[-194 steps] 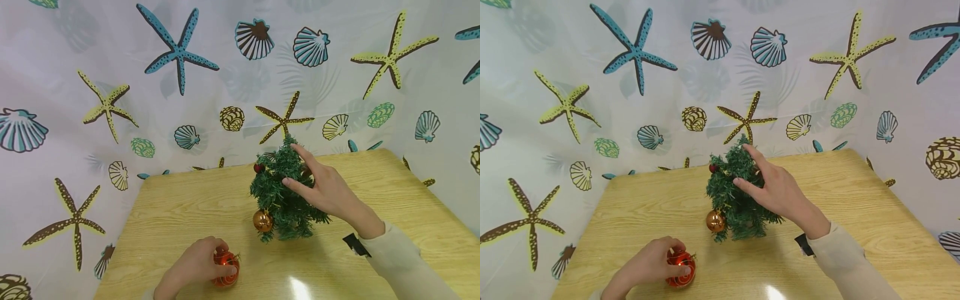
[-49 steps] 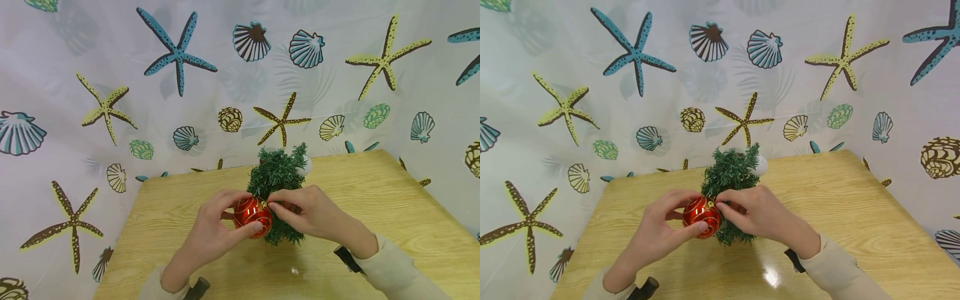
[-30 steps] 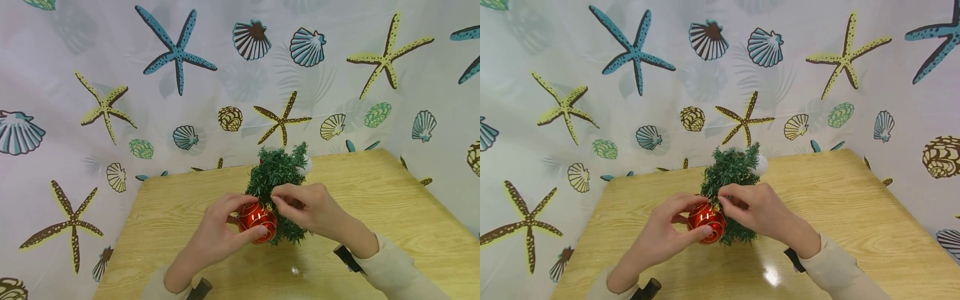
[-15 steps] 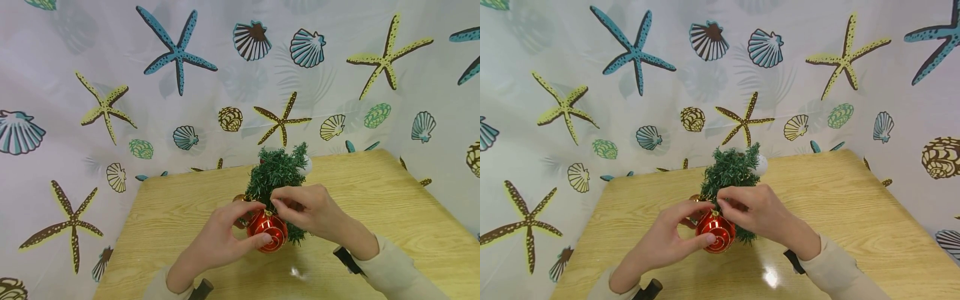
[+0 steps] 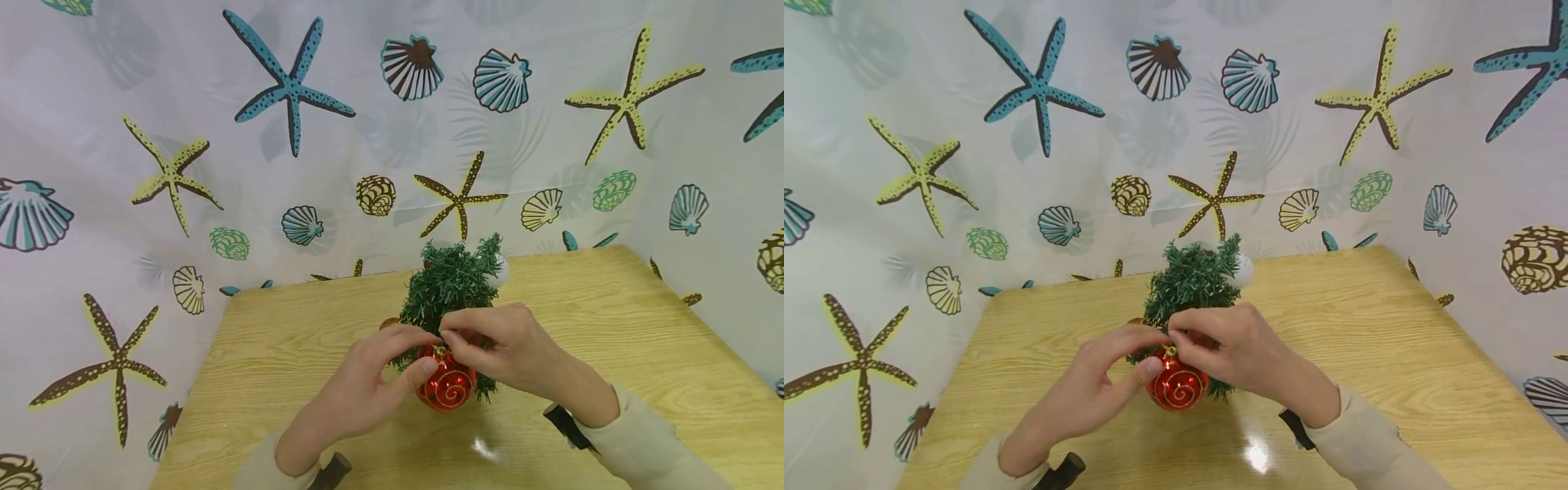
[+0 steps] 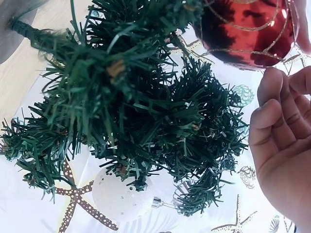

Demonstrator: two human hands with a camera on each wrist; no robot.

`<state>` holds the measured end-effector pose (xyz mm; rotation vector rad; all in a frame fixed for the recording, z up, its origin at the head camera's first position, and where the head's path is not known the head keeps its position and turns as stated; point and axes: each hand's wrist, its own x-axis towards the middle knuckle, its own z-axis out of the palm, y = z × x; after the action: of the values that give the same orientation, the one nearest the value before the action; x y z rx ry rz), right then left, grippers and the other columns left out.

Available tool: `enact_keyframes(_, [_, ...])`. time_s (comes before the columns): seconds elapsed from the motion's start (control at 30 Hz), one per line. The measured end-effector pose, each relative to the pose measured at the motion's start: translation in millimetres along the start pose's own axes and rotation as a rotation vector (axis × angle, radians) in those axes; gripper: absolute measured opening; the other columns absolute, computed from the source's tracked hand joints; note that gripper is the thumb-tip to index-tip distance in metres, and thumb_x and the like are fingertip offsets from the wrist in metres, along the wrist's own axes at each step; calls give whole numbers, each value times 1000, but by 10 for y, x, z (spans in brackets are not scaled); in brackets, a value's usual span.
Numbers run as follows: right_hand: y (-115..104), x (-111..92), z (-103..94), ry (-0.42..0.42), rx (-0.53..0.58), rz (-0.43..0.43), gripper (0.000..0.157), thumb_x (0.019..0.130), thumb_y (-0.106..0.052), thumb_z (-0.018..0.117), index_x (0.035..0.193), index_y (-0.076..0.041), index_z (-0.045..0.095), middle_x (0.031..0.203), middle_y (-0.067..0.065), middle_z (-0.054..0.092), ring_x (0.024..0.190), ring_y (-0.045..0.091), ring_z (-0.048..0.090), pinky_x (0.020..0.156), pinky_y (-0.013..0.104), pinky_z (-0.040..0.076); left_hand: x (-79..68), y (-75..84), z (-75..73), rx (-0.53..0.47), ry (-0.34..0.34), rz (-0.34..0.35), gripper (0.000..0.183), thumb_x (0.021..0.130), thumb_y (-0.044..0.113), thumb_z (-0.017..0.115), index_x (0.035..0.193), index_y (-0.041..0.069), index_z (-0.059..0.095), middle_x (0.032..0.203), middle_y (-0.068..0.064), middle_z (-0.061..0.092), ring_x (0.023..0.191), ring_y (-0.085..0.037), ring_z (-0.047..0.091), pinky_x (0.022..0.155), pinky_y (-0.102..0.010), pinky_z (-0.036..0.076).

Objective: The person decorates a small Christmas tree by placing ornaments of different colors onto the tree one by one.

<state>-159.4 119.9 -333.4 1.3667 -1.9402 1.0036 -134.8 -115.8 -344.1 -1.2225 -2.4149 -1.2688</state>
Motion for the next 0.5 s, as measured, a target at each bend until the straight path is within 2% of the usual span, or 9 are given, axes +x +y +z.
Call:
enact_keyframes(0.13, [-3, 4, 4, 2, 22, -12, 13, 100, -14, 57, 102, -12, 69, 76, -11, 61, 59, -5, 49, 52, 10, 42, 41, -3, 27, -16, 73, 67, 21, 103, 21, 56, 119, 18, 68, 119, 4, 66, 112, -10, 63, 91, -32, 54])
enact_keyframes(0.5, [-7, -15, 0, -20, 27, -4, 13, 100, -14, 57, 105, -12, 69, 81, -10, 65, 62, -6, 52, 55, 10, 45, 156, 0, 163, -118, 232, 161, 10, 97, 11, 65, 103, 13, 74, 107, -2, 71, 100, -13, 67, 82, -35, 58])
